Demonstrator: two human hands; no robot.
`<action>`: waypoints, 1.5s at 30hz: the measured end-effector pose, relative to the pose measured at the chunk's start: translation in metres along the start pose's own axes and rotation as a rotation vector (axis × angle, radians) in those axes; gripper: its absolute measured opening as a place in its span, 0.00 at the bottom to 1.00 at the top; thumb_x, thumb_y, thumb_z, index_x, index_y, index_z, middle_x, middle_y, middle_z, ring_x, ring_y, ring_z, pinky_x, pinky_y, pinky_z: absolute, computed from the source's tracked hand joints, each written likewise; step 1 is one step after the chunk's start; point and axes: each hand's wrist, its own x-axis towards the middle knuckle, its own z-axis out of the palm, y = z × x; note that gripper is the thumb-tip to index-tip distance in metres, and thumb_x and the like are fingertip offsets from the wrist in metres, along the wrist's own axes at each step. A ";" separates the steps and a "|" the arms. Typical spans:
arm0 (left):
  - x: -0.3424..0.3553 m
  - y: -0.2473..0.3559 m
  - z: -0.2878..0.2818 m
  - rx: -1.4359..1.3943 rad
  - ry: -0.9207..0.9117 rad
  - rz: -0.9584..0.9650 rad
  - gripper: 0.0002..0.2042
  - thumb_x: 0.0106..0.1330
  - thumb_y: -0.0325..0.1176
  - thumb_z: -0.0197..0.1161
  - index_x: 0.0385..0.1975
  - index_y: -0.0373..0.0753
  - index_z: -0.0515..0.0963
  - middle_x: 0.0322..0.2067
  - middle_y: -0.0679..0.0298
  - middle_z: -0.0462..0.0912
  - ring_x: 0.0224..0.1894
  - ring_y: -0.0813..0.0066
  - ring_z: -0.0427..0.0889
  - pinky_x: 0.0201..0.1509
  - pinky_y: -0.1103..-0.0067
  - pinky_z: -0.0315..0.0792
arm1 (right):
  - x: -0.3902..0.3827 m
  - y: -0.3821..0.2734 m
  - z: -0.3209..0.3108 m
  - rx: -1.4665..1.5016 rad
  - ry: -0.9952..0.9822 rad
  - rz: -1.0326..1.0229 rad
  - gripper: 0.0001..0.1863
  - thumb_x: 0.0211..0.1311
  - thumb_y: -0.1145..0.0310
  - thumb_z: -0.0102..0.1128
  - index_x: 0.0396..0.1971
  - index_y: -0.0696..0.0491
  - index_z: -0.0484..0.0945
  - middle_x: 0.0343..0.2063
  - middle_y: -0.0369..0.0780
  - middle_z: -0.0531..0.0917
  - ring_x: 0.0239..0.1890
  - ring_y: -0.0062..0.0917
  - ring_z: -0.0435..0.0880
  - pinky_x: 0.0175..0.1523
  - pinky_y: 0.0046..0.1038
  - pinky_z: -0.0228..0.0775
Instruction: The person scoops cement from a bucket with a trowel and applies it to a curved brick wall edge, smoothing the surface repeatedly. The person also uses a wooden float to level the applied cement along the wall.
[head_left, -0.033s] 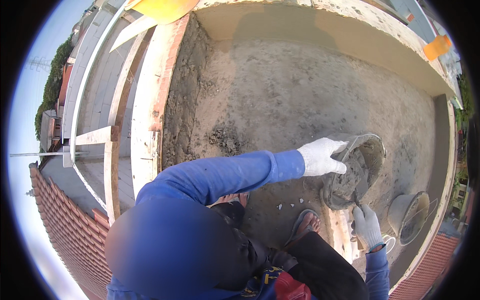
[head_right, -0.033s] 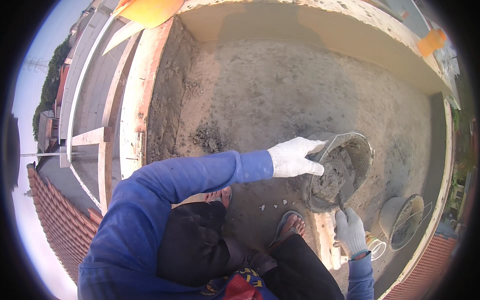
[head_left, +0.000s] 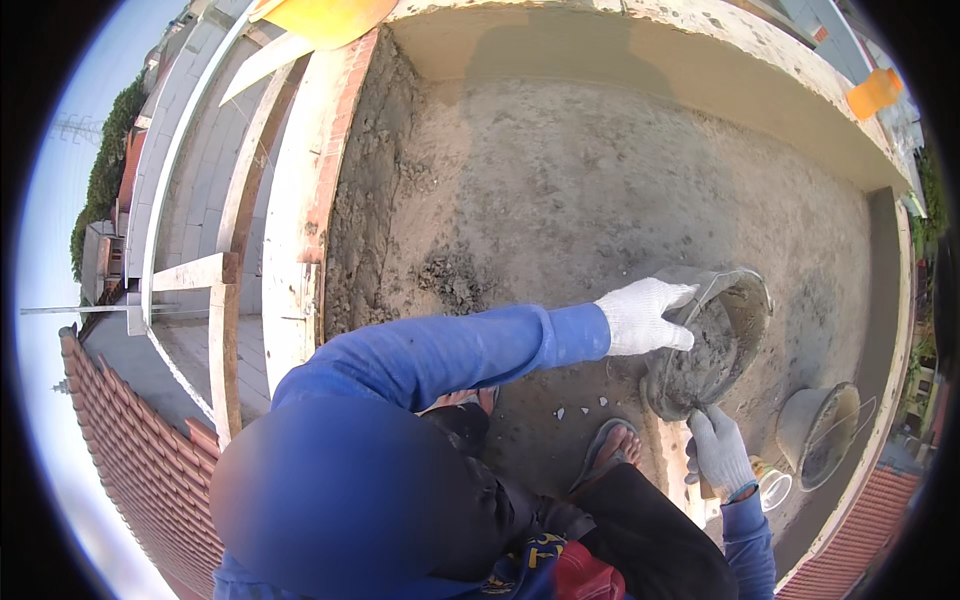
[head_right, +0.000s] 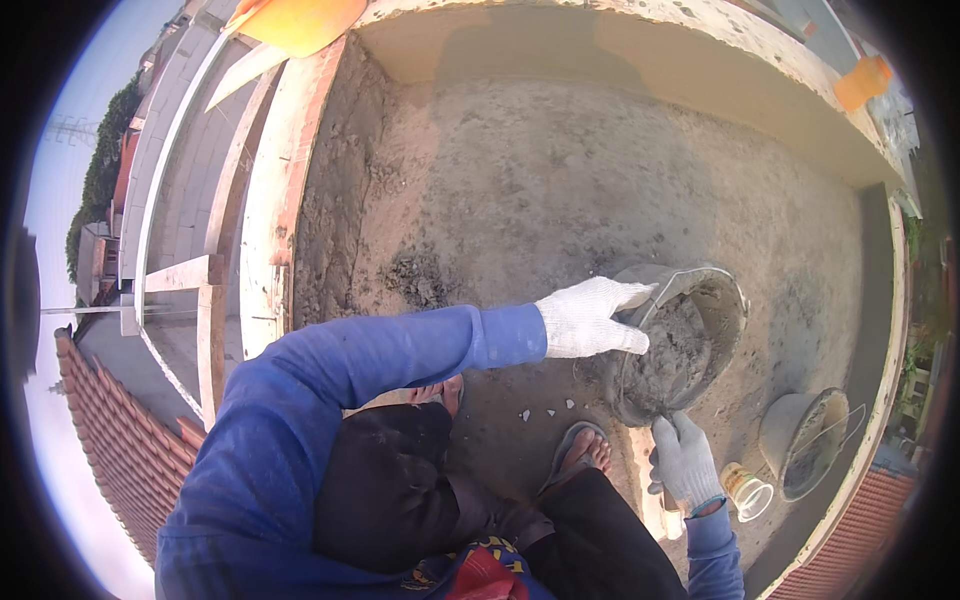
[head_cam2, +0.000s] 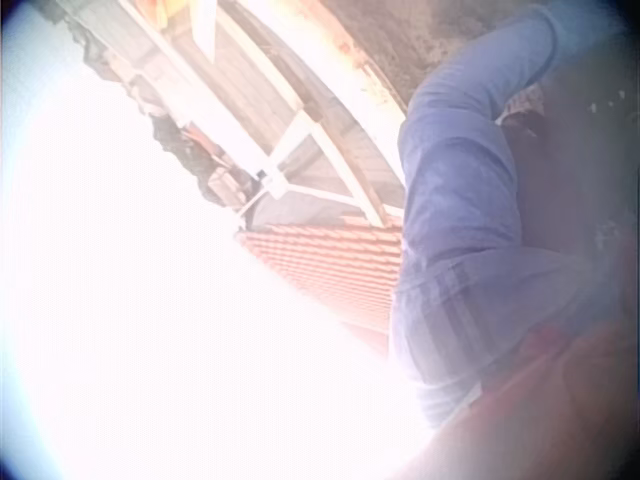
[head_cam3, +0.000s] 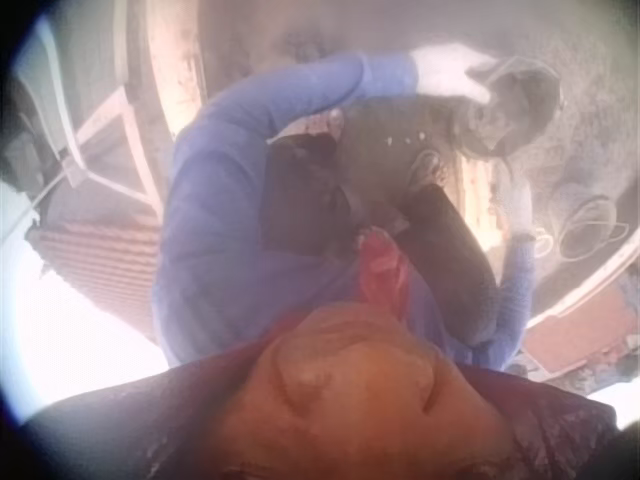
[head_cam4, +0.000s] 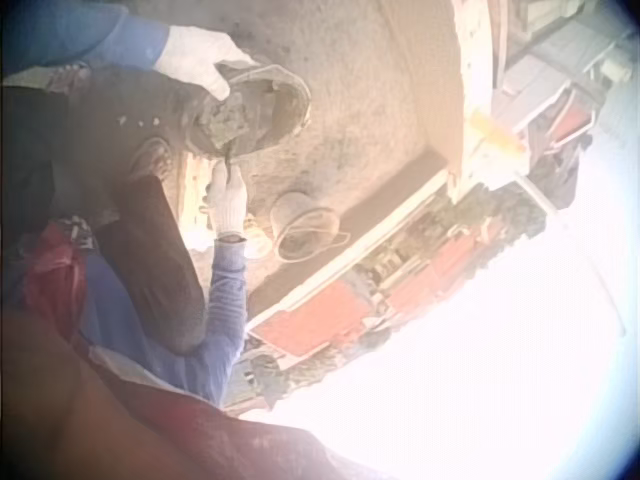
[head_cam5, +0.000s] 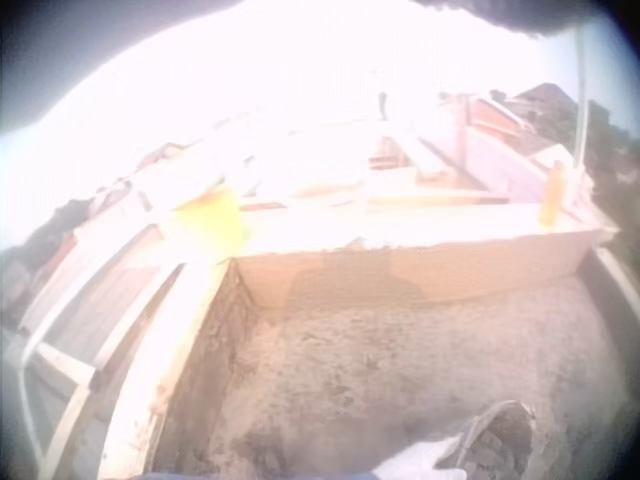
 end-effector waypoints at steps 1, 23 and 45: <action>-0.002 0.001 0.001 -0.001 0.004 -0.027 0.44 0.69 0.48 0.73 0.79 0.28 0.65 0.74 0.39 0.74 0.77 0.48 0.74 0.80 0.67 0.67 | -0.004 -0.008 0.009 0.026 -0.015 -0.022 0.16 0.80 0.60 0.55 0.36 0.59 0.74 0.19 0.41 0.77 0.19 0.27 0.81 0.25 0.34 0.79; -0.003 0.022 -0.008 -0.167 -0.163 -0.074 0.37 0.76 0.29 0.66 0.83 0.33 0.60 0.75 0.58 0.75 0.70 0.74 0.75 0.75 0.74 0.71 | -0.023 -0.012 -0.005 -0.185 -0.021 -0.188 0.15 0.83 0.61 0.52 0.50 0.59 0.79 0.30 0.47 0.83 0.27 0.45 0.89 0.32 0.40 0.82; -0.233 -0.033 -0.245 0.848 0.959 -0.144 0.23 0.74 0.36 0.69 0.68 0.43 0.83 0.63 0.49 0.85 0.64 0.50 0.86 0.69 0.66 0.78 | -0.021 -0.105 0.012 0.327 -0.094 -0.442 0.18 0.82 0.54 0.51 0.52 0.55 0.74 0.27 0.41 0.81 0.21 0.24 0.83 0.21 0.29 0.82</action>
